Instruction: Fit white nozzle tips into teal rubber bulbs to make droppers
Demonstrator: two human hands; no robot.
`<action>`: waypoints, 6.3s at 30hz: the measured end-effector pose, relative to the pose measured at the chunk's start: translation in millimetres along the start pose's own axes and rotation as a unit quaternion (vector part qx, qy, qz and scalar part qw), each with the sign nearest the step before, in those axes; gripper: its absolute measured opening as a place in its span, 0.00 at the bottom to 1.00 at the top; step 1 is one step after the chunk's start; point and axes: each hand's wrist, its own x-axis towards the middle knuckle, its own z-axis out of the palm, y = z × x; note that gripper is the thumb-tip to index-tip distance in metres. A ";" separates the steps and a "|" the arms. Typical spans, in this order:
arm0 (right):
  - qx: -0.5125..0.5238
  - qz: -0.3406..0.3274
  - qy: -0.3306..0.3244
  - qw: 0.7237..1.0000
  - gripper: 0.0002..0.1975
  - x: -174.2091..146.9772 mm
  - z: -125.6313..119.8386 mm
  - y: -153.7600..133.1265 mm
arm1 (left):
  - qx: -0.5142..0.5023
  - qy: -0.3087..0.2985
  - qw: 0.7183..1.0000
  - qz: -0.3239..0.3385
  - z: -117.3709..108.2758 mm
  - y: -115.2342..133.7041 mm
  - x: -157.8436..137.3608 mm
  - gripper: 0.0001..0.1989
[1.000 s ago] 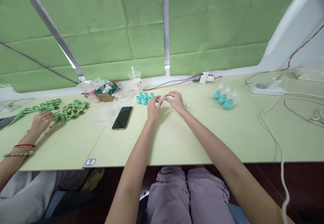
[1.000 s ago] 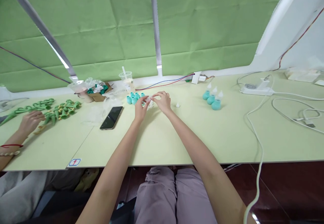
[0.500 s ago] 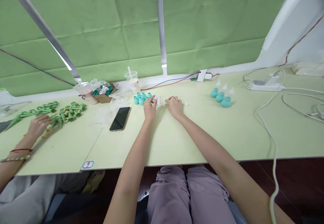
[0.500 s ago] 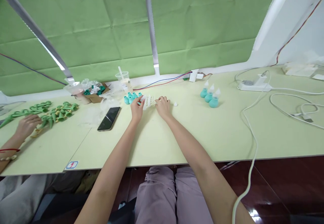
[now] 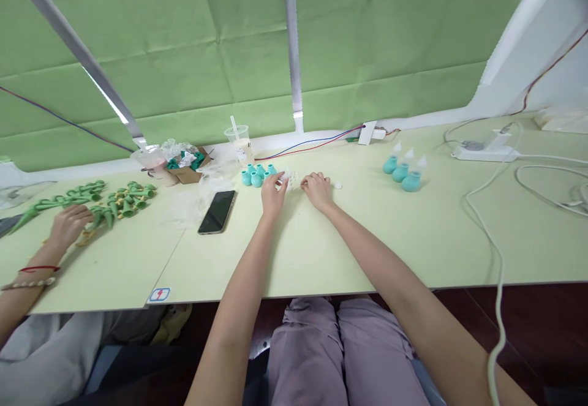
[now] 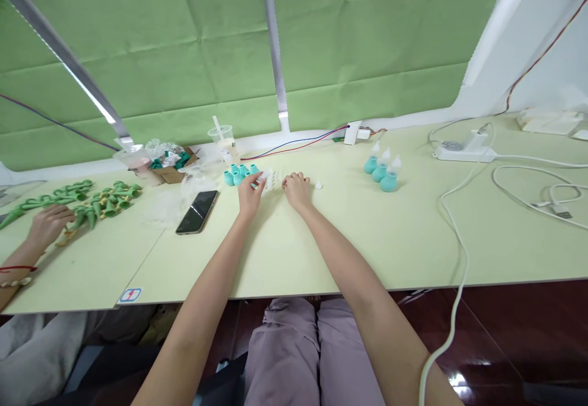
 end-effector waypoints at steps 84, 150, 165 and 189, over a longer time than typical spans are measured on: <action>0.647 0.038 -0.123 0.752 0.24 -5.2 -36.3 -15.4 | -0.263 -0.066 0.951 -0.145 7.0 12.9 2.8 0.18; -0.037 0.135 -0.039 0.989 0.14 -3.1 -61.9 33.9 | -0.135 -0.048 0.987 -0.078 7.4 5.4 2.1 0.14; 0.116 0.132 -0.001 0.985 0.08 0.8 -54.2 58.4 | -0.177 -0.064 0.978 -0.089 8.9 6.0 2.0 0.17; 0.636 0.117 -0.069 0.760 0.18 5.4 -47.8 1.7 | -0.196 -0.101 0.972 -0.081 12.3 5.3 -0.1 0.12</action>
